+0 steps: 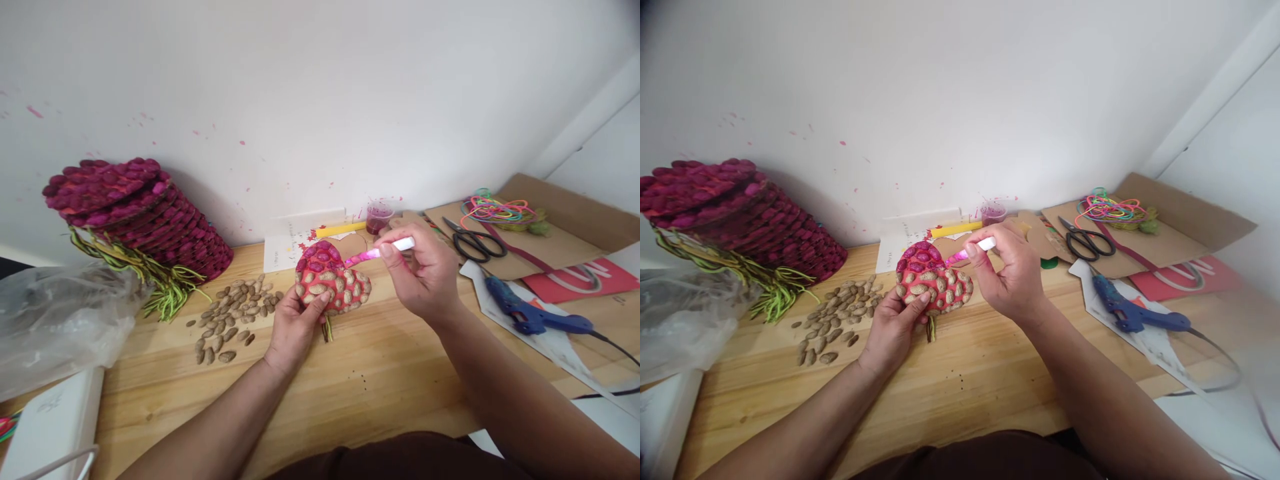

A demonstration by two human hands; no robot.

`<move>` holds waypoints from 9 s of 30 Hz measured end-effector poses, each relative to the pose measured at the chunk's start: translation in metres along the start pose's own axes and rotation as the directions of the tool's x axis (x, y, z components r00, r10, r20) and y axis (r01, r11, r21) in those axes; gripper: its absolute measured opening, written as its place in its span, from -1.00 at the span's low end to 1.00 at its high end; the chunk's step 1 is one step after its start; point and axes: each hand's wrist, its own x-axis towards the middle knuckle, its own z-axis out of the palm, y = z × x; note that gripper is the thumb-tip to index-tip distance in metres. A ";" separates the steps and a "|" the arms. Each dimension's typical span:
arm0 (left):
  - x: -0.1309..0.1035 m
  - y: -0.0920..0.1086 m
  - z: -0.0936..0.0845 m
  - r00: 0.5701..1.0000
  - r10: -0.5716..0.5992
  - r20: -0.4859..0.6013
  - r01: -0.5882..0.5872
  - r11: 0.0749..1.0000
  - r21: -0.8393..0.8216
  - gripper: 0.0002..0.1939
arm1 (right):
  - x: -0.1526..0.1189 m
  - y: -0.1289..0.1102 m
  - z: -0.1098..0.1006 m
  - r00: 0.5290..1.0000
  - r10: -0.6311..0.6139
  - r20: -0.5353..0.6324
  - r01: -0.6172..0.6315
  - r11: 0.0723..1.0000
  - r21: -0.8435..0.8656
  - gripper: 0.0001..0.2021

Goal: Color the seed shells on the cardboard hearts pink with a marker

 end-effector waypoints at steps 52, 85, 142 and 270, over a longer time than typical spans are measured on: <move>0.001 -0.003 -0.002 0.999 -0.039 -0.032 0.039 0.999 0.002 -0.59 | -0.002 0.003 0.006 0.965 -0.222 0.137 0.232 0.970 -0.067 -0.90; 0.003 -0.001 0.001 0.998 -0.056 -0.023 0.055 0.997 -0.048 -0.55 | 0.004 0.027 -0.004 0.991 0.071 -0.110 -0.074 0.997 -0.018 -0.87; 0.002 0.003 0.004 0.997 -0.045 0.057 0.042 0.998 0.045 -0.48 | 0.046 0.082 -0.008 0.914 0.310 -0.261 -0.330 0.943 -0.037 -0.66; 0.004 0.006 -0.003 0.999 -0.046 0.030 0.045 0.998 0.031 -0.58 | -0.008 0.009 -0.007 0.979 -0.109 0.171 0.123 0.990 -0.071 -0.94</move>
